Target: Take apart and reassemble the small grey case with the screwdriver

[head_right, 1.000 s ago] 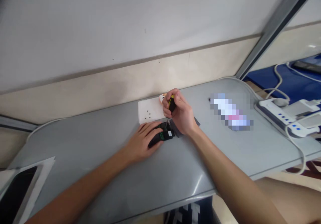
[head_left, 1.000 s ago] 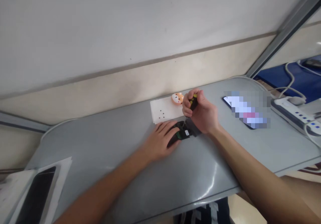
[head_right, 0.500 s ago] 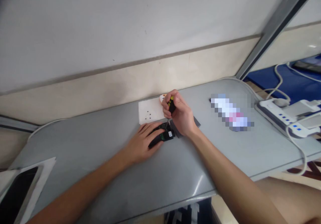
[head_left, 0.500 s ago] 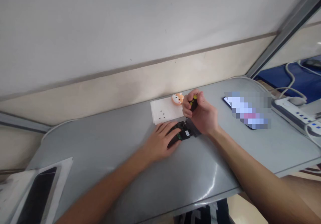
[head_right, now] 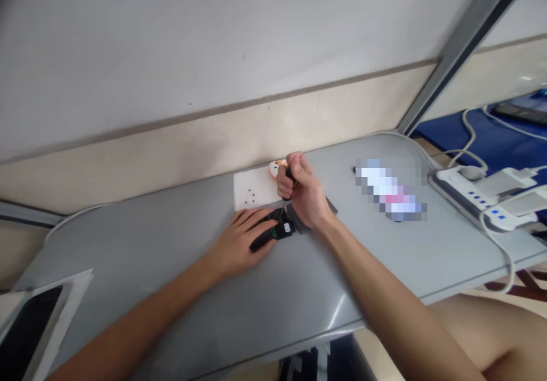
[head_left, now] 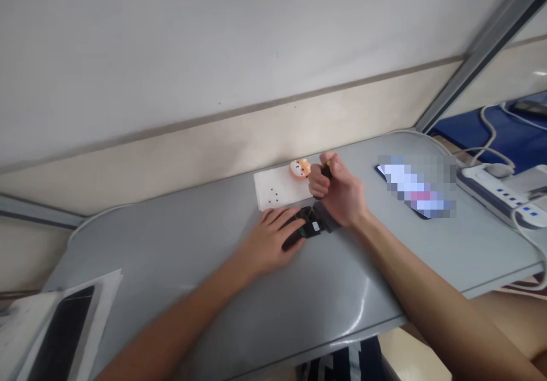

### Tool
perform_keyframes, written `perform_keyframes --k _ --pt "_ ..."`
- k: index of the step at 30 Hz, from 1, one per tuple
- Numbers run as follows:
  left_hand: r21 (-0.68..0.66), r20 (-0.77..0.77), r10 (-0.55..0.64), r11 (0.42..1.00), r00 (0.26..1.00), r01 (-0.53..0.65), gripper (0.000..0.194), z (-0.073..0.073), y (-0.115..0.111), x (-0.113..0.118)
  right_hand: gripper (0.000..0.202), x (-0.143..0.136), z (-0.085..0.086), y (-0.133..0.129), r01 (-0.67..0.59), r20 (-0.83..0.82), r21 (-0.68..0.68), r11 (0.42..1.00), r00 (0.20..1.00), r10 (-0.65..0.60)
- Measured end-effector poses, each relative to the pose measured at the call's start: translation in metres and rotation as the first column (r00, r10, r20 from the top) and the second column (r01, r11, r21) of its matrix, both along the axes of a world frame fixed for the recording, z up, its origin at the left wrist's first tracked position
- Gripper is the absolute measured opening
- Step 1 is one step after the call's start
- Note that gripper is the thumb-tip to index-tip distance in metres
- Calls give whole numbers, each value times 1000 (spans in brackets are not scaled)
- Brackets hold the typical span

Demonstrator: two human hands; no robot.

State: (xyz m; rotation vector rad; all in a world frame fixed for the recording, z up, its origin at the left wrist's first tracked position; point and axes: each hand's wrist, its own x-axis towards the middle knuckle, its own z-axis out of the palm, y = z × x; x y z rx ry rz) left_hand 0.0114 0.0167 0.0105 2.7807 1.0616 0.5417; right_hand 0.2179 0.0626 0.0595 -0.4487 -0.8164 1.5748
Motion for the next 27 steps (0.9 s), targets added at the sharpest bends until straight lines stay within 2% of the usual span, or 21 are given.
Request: perform_keyframes --k 4,8,10,14,20,25,27 --pt "9 -13 -4 1000 1000 4 32 1 0 0 26 4 -1 4 2 33 31 1000 999 -3" --pt "3 -15 -6 1000 1000 6 32 2 1 1 27 5 -1 5 -119 64 43 992 991 116" --pt "0 -12 -5 1000 1000 5 32 2 1 1 30 3 -2 3 -139 45 40 989 989 137" --pt "-6 -9 0 1000 1000 0 32 1 1 0 36 -2 -3 -1 -49 31 18 999 998 48" --pt "-9 3 -9 1000 1000 9 31 2 1 0 24 4 -2 3 -24 17 45 999 1000 23" --pt "-10 -6 -12 1000 1000 12 32 3 1 0 25 10 -2 7 -164 110 85 983 982 155" --pt "-3 -12 -8 1000 1000 8 32 2 1 0 27 8 -2 5 -166 96 72 983 983 159"
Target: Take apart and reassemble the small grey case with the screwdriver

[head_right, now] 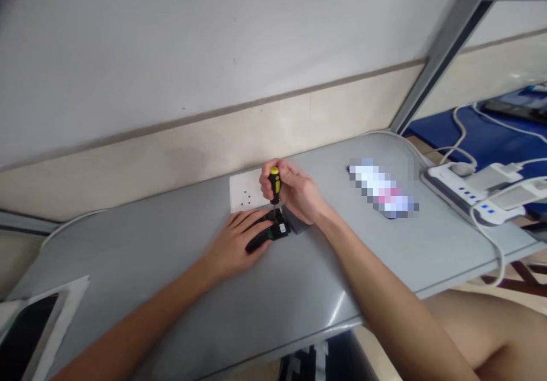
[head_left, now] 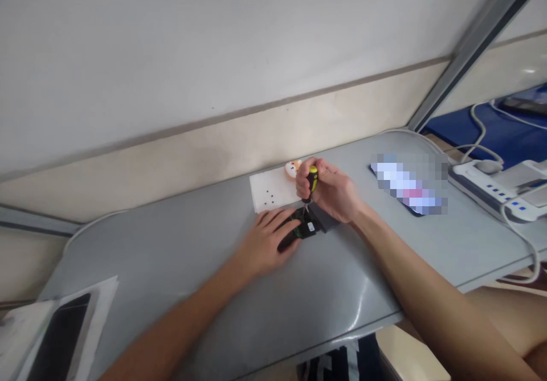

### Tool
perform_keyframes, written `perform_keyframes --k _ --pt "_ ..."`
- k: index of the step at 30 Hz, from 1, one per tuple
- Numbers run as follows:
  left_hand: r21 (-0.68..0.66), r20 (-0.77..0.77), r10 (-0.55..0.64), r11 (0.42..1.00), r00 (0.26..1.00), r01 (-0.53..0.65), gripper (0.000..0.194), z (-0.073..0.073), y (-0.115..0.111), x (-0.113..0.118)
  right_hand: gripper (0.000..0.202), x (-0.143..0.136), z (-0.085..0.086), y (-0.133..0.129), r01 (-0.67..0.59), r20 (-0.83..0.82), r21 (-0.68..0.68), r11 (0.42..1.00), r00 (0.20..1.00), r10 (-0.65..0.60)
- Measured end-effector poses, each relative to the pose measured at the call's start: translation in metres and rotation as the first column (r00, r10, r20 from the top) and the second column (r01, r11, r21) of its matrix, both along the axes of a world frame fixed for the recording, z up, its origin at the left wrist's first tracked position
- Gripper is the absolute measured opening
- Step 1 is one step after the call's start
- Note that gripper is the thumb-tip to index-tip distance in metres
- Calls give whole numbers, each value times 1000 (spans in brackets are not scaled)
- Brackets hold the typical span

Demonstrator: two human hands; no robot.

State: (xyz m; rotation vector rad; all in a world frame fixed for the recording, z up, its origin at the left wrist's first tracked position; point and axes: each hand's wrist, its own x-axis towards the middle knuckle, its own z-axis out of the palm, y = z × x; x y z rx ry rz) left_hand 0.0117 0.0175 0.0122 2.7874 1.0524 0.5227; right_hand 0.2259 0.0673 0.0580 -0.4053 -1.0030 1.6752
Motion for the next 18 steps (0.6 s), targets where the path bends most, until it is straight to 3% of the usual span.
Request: perform_keyframes --k 5,10,15,18 --pt "10 -2 9 1000 1000 -9 32 -2 0 0 32 -7 2 -6 113 -55 -66 991 992 -116" --pt "13 7 4 1000 1000 -4 32 -1 0 0 29 -2 3 0 201 -43 -22 979 978 -202" --pt "-6 17 7 1000 1000 -7 32 -2 0 0 35 1 4 1 46 53 -18 999 998 -45" --pt "-3 19 9 1000 1000 -9 32 -3 -1 0 37 -3 5 -4 94 3 -64 993 996 -94"
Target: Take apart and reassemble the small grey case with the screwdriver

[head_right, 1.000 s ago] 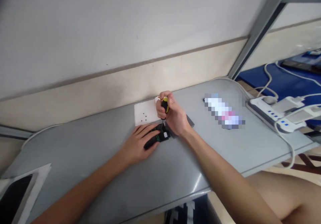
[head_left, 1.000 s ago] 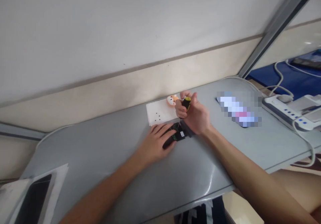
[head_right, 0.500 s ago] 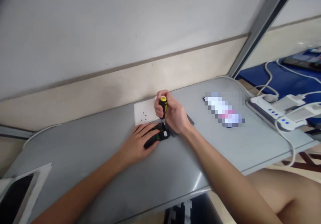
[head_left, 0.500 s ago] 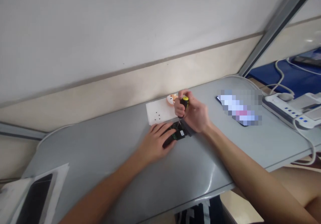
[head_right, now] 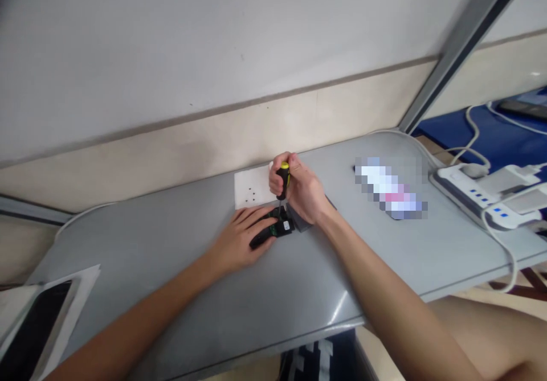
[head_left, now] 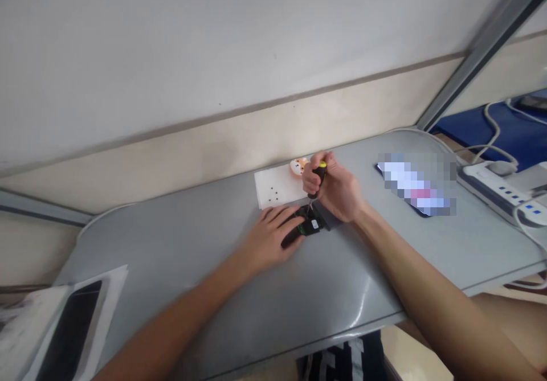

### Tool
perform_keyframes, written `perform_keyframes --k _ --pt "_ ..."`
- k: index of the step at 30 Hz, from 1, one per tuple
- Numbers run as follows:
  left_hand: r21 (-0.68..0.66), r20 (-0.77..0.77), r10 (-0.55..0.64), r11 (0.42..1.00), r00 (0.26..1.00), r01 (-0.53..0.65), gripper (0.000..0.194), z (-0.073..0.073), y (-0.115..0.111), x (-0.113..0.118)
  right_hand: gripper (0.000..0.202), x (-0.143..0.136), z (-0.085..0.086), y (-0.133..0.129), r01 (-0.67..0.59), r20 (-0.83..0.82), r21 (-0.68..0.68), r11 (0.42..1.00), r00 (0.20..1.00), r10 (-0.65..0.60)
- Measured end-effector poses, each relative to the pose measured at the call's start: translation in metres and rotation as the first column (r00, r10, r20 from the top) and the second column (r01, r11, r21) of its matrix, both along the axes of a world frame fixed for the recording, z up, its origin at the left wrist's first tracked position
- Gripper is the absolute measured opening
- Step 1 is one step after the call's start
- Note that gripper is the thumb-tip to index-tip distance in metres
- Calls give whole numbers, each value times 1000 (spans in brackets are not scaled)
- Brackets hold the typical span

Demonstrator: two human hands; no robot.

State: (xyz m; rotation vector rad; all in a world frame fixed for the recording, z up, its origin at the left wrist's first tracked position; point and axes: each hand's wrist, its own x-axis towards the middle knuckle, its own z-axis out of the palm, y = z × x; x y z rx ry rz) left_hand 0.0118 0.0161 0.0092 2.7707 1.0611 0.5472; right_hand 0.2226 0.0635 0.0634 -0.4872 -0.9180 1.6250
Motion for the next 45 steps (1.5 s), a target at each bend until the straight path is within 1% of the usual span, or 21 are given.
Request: perform_keyframes --k 3,9,11,14,17,20,22,26,31,36,39,42,45 --pt "4 -11 16 1000 1000 -16 33 1 -1 0 37 -2 0 -3 51 -48 -33 998 997 -53" --pt "-11 13 17 1000 1000 -16 32 2 -2 2 32 7 0 2 54 -17 -33 998 998 -55" --pt "-20 22 16 1000 1000 -15 33 1 -2 2 32 9 1 4 28 15 -25 999 1000 -28" --pt "-30 24 21 999 999 -20 33 0 -2 2 38 6 0 4 -28 50 -60 998 998 31" --pt "-29 17 30 999 999 -29 34 -1 -2 2 43 0 -2 1 21 10 -85 996 1000 -20" --pt "-17 18 28 999 999 -27 34 -1 -2 2 38 -2 -3 -2 52 -42 -70 996 998 -55" --pt "-20 19 22 1000 1000 -22 34 -1 -2 2 34 0 -3 -2 51 -47 -58 997 997 -54" --pt "-34 16 27 999 999 -27 34 0 -3 2 30 5 -3 3 115 -10 -29 993 993 -115" --pt "-28 12 19 999 1000 -19 35 -1 -3 1 27 4 -2 3 26 -11 -52 998 1000 -27" --pt "-15 4 14 1000 1000 -14 36 -5 -2 1 37 1 1 -2 77 -25 -82 994 997 -79" --pt "-8 8 13 1000 1000 -13 36 -5 -2 1 34 5 0 -1 56 -52 -67 996 997 -59" --pt "-13 13 20 1000 1000 -20 36 -5 -2 1 30 8 -3 4 35 -39 -47 998 999 -37" --pt "-28 8 26 999 1000 -26 36 -4 -2 2 35 8 -4 6 -12 -16 -54 998 1000 11"
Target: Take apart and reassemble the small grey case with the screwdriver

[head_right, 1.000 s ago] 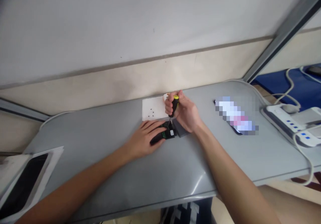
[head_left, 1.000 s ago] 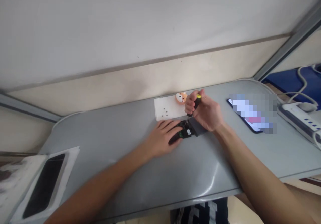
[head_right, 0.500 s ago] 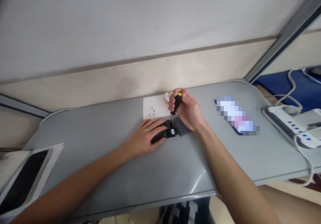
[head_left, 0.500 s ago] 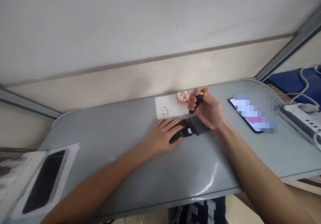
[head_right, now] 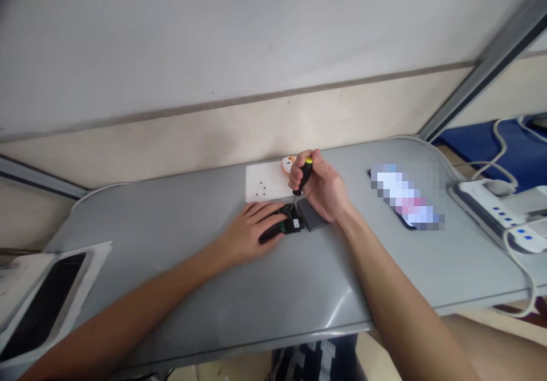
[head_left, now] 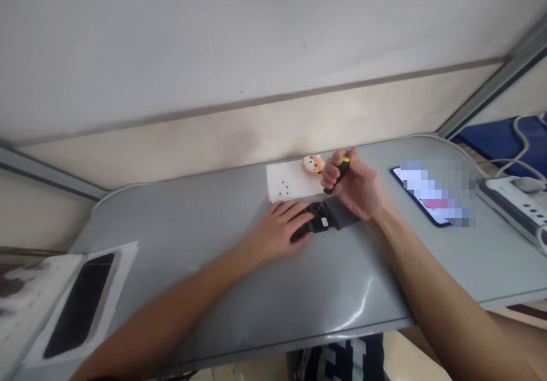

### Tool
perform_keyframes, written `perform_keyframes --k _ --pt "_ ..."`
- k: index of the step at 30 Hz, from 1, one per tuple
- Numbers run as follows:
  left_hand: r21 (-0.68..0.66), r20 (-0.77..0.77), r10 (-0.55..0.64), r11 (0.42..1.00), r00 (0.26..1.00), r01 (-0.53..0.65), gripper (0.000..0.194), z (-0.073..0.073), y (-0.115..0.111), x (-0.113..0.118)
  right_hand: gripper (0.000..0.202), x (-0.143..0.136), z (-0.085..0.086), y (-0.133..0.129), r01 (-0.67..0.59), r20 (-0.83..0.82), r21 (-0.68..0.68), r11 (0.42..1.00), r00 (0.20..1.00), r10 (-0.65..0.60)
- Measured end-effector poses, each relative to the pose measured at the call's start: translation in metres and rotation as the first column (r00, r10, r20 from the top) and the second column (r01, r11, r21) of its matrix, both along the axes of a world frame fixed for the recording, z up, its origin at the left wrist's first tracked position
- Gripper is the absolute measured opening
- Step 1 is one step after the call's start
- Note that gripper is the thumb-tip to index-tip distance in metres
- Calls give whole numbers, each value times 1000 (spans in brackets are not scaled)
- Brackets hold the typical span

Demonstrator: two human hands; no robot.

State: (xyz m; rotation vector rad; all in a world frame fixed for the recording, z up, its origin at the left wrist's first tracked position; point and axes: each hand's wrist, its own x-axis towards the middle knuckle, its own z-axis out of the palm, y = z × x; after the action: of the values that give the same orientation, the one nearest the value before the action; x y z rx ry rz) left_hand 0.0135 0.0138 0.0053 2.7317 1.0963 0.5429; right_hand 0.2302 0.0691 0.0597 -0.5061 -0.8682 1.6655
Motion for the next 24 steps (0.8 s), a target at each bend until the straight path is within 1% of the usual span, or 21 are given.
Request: perform_keyframes --k 4,8,12,15,18,22,24 --pt "12 0 -4 1000 1000 4 36 1 0 0 37 -3 1 -4 14 -49 3 1000 999 -14" --pt "20 -3 -11 1000 1000 11 36 1 0 0 28 -3 3 -7 18 -94 5 1000 995 -17" --pt "29 0 -13 999 1000 13 35 1 0 -1 24 1 3 -5 38 -39 37 999 999 -36" --pt "30 -6 -9 1000 1000 9 35 0 0 -1 25 1 2 -5 -15 6 58 998 1000 14" --pt "26 -18 -4 1000 1000 4 35 0 0 -1 29 -2 1 -6 -58 -1 29 998 998 58" --pt "12 -24 -5 1000 1000 6 35 1 0 -1 33 -6 1 -7 45 -48 -4 999 998 -45" --pt "9 -22 -7 1000 1000 7 35 2 0 -1 32 -6 0 -7 74 -64 -5 997 995 -74"
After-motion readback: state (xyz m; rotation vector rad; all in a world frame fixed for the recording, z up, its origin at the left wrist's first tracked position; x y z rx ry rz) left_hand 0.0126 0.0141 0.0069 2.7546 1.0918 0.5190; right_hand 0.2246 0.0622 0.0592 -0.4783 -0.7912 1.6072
